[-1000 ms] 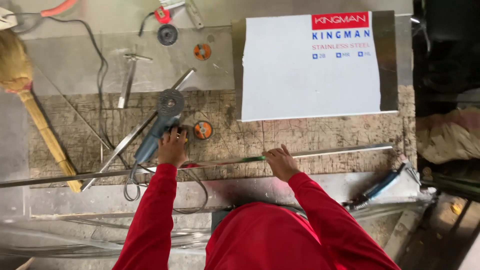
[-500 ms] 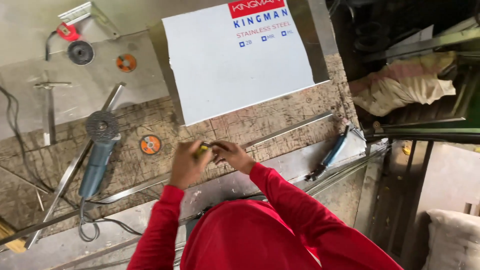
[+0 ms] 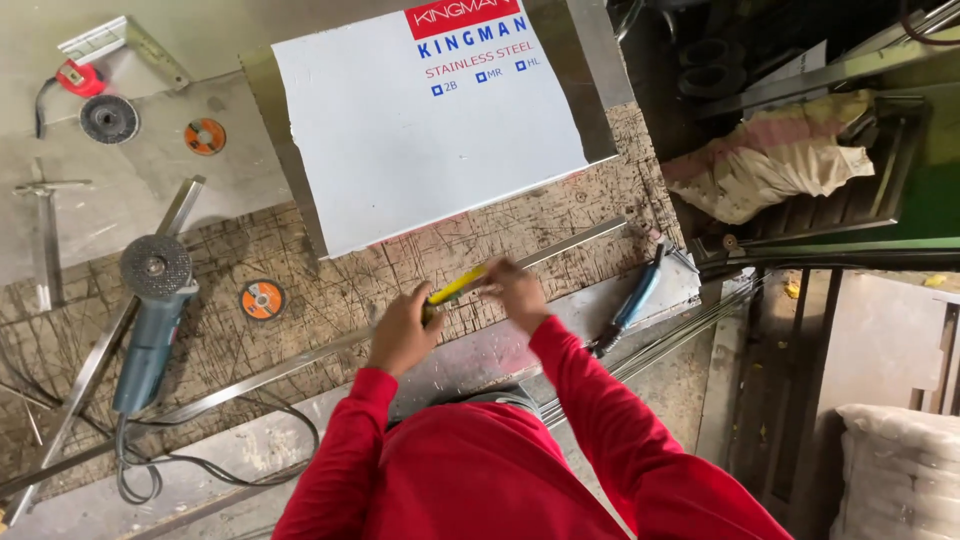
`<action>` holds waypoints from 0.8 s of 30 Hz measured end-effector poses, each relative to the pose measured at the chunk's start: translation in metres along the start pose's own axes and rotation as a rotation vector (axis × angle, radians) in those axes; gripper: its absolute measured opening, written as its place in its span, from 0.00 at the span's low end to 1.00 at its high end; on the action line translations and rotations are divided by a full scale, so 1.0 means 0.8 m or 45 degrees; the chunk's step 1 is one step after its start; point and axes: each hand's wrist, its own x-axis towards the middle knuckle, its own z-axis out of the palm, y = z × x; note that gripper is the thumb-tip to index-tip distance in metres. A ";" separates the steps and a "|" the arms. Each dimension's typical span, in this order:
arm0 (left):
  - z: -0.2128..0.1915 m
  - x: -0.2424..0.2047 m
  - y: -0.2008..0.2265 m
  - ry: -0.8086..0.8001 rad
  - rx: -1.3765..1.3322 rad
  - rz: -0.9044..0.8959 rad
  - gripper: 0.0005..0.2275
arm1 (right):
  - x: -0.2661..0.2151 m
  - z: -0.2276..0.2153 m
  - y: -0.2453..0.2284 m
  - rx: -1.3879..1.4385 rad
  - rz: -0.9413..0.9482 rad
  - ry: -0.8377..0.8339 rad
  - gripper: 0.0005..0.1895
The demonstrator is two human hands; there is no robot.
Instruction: The person measures a metal rod with a tape measure and marks it. They then use an angle grinder to cut the rod at the marked point. The process is repeated for a second cut on the same rod.
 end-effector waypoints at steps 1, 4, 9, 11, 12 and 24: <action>-0.007 -0.008 -0.006 -0.010 0.126 -0.066 0.20 | 0.000 -0.043 -0.015 -0.878 -0.311 0.232 0.11; 0.004 -0.039 -0.085 0.101 0.403 -0.141 0.15 | 0.009 -0.154 -0.066 -0.964 -0.492 0.836 0.09; 0.027 -0.078 -0.170 0.592 0.778 -0.091 0.05 | 0.051 -0.341 -0.061 -0.804 -0.317 1.382 0.14; 0.034 -0.076 -0.170 0.680 0.826 -0.124 0.08 | 0.058 -0.334 -0.054 -1.192 -0.288 1.320 0.21; 0.030 -0.080 -0.172 0.685 0.829 -0.133 0.08 | 0.058 -0.324 -0.051 -1.193 -0.292 1.310 0.21; 0.025 -0.108 -0.190 0.695 0.871 -0.261 0.10 | 0.042 -0.265 -0.048 -1.111 -0.394 1.265 0.14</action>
